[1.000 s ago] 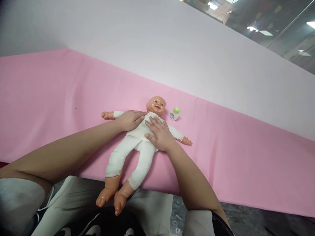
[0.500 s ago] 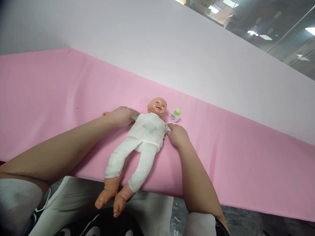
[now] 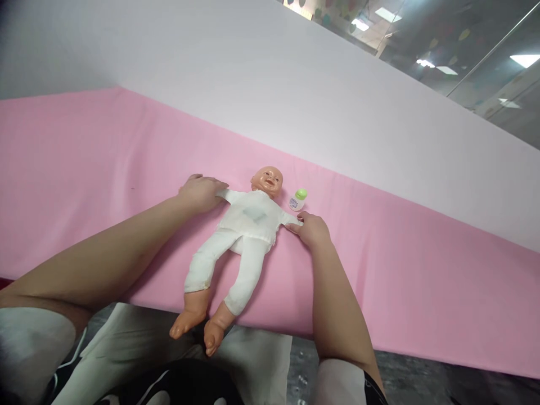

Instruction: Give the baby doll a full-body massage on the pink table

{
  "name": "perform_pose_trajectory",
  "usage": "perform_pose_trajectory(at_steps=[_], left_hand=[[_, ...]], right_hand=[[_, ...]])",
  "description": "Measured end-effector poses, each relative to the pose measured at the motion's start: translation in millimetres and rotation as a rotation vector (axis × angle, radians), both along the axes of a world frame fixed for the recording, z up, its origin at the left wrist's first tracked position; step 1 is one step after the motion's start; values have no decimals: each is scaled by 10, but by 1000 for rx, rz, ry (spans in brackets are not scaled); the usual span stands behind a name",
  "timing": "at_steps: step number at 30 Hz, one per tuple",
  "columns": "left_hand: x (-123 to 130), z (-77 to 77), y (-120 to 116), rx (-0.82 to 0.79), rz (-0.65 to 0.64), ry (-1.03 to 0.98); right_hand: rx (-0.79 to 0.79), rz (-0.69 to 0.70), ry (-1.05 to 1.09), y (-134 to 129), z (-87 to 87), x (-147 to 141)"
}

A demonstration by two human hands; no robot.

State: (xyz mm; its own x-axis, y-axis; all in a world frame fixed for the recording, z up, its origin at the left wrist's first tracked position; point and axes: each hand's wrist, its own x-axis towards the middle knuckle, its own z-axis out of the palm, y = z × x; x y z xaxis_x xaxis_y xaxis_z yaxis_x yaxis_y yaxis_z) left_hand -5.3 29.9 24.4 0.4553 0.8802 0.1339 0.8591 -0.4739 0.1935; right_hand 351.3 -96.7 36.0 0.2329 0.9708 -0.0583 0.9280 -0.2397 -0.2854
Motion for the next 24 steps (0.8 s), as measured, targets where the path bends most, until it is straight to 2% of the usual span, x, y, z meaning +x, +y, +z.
perform_pose_trajectory(at_steps=[5, 8, 10, 13, 17, 20, 24], left_hand=[[-269, -118, 237, 15, 194, -76], [-417, -175, 383, -21, 316, -160], [-476, -198, 444, -100, 384, -218], [-491, -215, 471, -185, 408, -302], [-452, -217, 449, -137, 362, -451], [-433, -216, 452, -160, 378, -678], [-411, -231, 500, -357, 421, -1166]], right_hand=[[-138, -48, 15, -59, 37, 377], [-141, -108, -7, -76, 24, 523], [-108, -126, -10, -73, 1, 572], [-43, -105, -3, -46, -41, 594], [41, -92, 58, -13, -81, 622], [96, -137, 272, -28, -101, 682], [197, -165, 700, -44, -147, 751]])
